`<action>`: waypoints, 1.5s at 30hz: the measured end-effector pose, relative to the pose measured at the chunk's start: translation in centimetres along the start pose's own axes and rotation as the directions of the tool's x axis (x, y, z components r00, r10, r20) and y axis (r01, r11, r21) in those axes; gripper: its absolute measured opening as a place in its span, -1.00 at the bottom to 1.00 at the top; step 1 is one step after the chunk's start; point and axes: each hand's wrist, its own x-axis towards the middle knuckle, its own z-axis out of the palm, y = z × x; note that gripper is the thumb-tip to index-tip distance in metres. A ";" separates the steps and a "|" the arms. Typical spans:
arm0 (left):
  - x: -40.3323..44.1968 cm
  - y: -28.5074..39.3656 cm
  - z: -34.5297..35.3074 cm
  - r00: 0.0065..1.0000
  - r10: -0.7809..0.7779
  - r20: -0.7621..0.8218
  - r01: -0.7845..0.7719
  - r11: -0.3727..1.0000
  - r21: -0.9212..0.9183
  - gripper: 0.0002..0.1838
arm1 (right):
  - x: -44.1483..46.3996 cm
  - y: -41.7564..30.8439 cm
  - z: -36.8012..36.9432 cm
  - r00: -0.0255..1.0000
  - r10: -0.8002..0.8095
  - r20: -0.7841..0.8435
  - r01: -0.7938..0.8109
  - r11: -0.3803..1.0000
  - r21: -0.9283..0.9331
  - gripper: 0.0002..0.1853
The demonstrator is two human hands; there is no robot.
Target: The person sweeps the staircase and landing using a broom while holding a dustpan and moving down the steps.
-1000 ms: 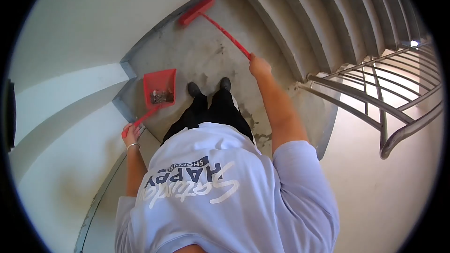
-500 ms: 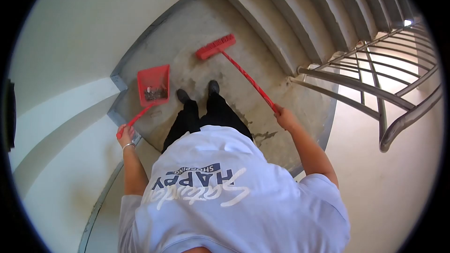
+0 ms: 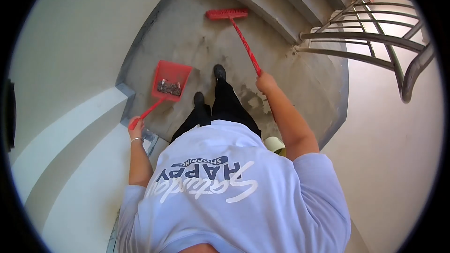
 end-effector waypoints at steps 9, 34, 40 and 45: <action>3.8 -7.5 -0.7 0.959 0.229 0.168 -0.262 0.941 0.216 -0.87 | -12.7 1.2 10.2 0.990 -0.104 0.099 0.098 0.993 0.060 -0.71; 6.9 -7.3 -0.9 0.984 0.120 0.132 -0.146 0.966 0.213 -0.90 | -1.6 -7.1 11.4 0.991 -0.132 -0.010 0.130 0.980 -0.148 -0.67; 7.3 -7.7 -0.2 0.981 0.153 0.117 -0.171 0.972 0.163 -0.89 | -13.9 1.4 18.0 0.902 -0.413 0.124 0.427 0.897 -0.118 -0.66; 6.8 -7.6 -0.9 0.983 0.167 0.074 -0.181 0.950 0.256 -0.87 | -23.3 0.6 14.0 0.859 -0.421 0.291 0.378 0.905 0.193 -0.59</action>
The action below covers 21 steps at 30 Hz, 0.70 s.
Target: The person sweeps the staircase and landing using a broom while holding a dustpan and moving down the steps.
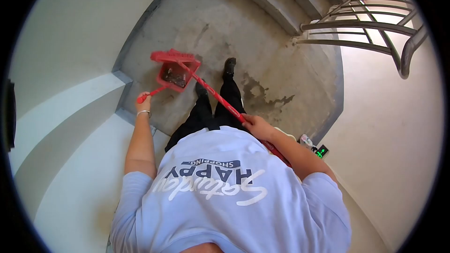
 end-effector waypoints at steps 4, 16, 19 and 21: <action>-0.4 -2.9 -1.7 0.998 -0.034 0.057 0.038 0.997 -0.067 -0.85 | -0.5 -1.9 -0.4 0.994 0.095 -0.060 -0.094 0.995 0.027 -0.56; -1.5 -3.6 -5.3 0.991 -0.003 0.135 0.012 0.998 -0.069 -0.82 | 0.0 0.2 0.6 0.970 0.113 0.215 -0.174 0.941 0.291 -0.53; -1.0 -3.8 -4.6 0.988 -0.028 0.154 0.053 0.986 -0.160 -0.84 | -1.6 0.2 1.1 0.981 0.043 0.191 -0.114 0.920 0.374 -0.53; -1.6 -1.1 -3.6 0.976 -0.096 0.194 0.146 0.953 -0.264 -0.86 | -1.5 0.7 1.2 0.997 0.065 0.048 -0.076 0.956 0.282 -0.56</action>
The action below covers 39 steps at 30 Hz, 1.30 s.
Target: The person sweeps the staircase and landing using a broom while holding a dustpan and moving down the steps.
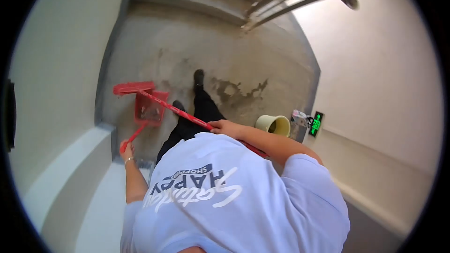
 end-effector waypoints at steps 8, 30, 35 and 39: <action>0.5 7.4 4.0 0.996 -0.094 -0.004 0.093 0.993 -0.069 -0.87 | 0.1 1.0 -3.0 0.886 0.351 -0.303 -0.204 0.882 0.425 -0.54; -17.4 15.6 5.9 0.976 0.145 -0.162 -0.162 0.982 -0.097 -0.83 | 4.2 7.0 -10.1 0.861 -0.190 -0.472 -0.012 0.919 -0.393 -0.62; -15.0 16.9 9.1 0.969 0.038 -0.242 -0.061 0.994 -0.088 -0.78 | 2.7 6.4 -15.1 0.862 -0.005 -0.507 -0.138 0.960 -0.244 -0.67; -17.5 18.9 11.3 0.966 0.028 -0.259 -0.055 0.994 -0.099 -0.75 | -3.5 11.4 -14.8 0.836 -0.032 -0.548 -0.086 0.978 -0.189 -0.59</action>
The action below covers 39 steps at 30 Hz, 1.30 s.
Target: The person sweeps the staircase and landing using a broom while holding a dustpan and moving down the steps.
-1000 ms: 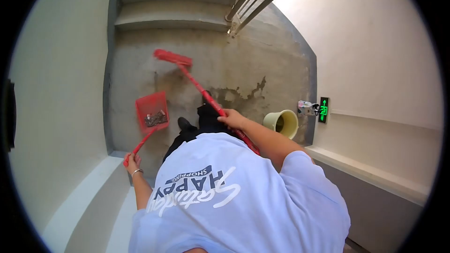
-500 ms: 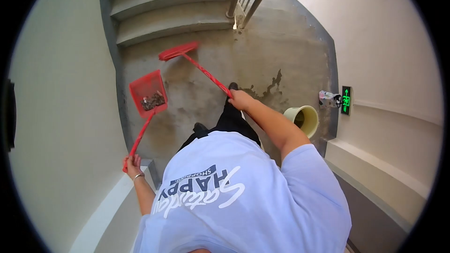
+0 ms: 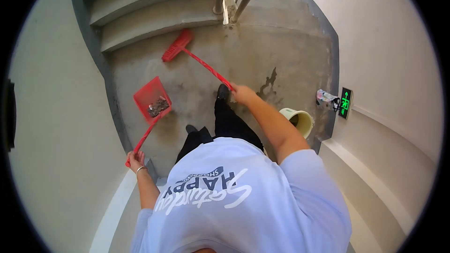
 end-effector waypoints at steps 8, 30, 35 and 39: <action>-10.2 5.2 2.1 0.999 0.038 0.030 -0.039 0.999 0.015 -0.81 | -19.9 1.5 -4.2 0.997 0.050 -0.061 -0.040 0.987 0.158 -0.52; 3.0 10.2 2.6 0.639 0.026 0.769 -0.433 0.839 0.331 -0.87 | -33.7 -16.3 10.2 0.937 0.239 0.256 -0.350 0.689 0.635 -0.42; 8.2 10.1 3.4 0.585 -0.050 0.810 -0.425 0.832 0.358 -0.84 | -35.2 -18.8 12.0 0.977 0.129 0.171 -0.213 0.510 0.833 -0.47; 7.4 10.1 -1.2 0.576 0.012 0.818 -0.445 0.843 0.301 -0.85 | -37.1 -17.8 14.0 0.940 0.332 -0.071 -0.170 0.640 0.750 -0.46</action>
